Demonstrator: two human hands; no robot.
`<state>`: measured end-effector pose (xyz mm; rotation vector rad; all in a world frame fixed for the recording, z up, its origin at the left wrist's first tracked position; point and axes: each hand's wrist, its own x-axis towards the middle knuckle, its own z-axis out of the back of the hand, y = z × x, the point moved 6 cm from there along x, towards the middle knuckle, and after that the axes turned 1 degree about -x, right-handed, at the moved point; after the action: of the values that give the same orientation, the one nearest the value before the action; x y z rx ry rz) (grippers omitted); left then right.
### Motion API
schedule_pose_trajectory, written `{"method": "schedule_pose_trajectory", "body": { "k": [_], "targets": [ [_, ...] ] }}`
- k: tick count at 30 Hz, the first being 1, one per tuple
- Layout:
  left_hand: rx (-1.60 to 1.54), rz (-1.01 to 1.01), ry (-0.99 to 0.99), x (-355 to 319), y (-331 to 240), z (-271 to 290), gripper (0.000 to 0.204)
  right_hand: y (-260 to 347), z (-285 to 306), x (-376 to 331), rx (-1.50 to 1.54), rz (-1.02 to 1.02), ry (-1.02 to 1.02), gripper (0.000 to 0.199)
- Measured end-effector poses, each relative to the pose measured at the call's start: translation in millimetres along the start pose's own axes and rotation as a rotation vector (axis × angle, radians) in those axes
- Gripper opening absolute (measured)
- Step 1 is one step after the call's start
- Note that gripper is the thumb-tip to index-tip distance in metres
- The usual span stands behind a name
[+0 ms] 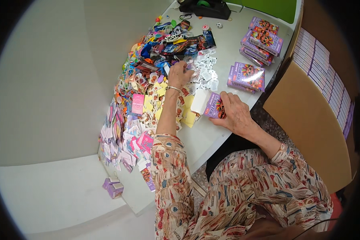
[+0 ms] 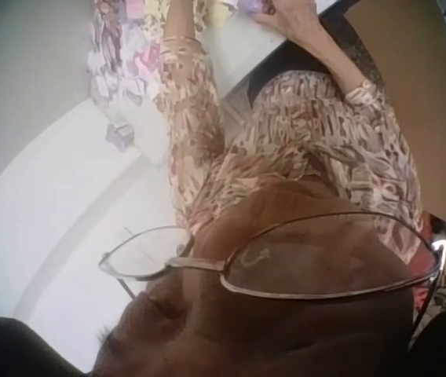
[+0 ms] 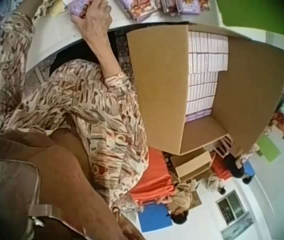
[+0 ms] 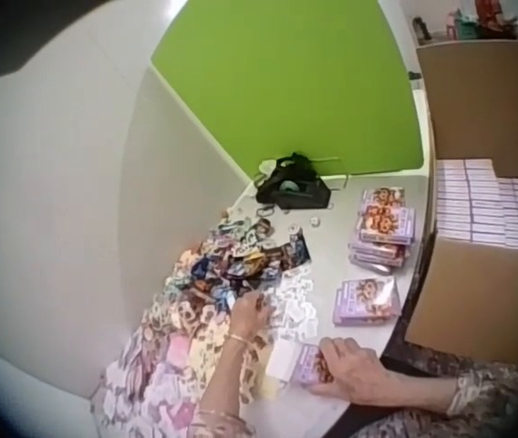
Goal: Packing small product boxes into a larger cardboard carton.
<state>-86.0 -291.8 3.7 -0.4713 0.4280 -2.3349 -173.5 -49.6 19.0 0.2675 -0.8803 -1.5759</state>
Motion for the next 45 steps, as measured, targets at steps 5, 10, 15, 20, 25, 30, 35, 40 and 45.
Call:
{"method": "schedule_pose_trajectory", "body": {
  "k": [5,10,15,20,25,30,35,40,45],
  "targets": [
    [0.025,-0.073,-0.08,-3,0,13,0.018,2,-1,0,-0.001,0.019,-0.014,0.064],
    [0.123,-0.022,-0.4,-28,7,53,0.015,8,-5,3,-0.014,0.035,0.003,0.063],
    [-0.303,0.085,-0.393,-52,-31,84,0.012,1,-7,9,-0.113,-0.01,0.029,0.062],
    [-0.659,0.167,-0.32,-78,-28,97,0.014,10,-11,15,-0.117,-0.03,0.091,0.062],
    [-0.738,0.174,-0.319,-97,-68,82,0.014,10,-9,17,-0.162,-0.004,0.071,0.061],
    [-0.452,0.066,-0.349,-119,-84,57,0.014,13,-10,18,-0.124,-0.023,0.108,0.065],
    [-0.088,-0.218,-0.197,-124,-111,52,0.018,13,-6,17,-0.144,0.035,0.042,0.06],
    [-0.589,0.311,-0.057,-82,-45,60,0.017,-2,-5,12,-0.127,-0.023,0.066,0.065],
    [0.035,0.003,-0.18,-48,16,42,0.022,6,-5,15,-0.111,-0.057,0.108,0.063]
  ]
}}
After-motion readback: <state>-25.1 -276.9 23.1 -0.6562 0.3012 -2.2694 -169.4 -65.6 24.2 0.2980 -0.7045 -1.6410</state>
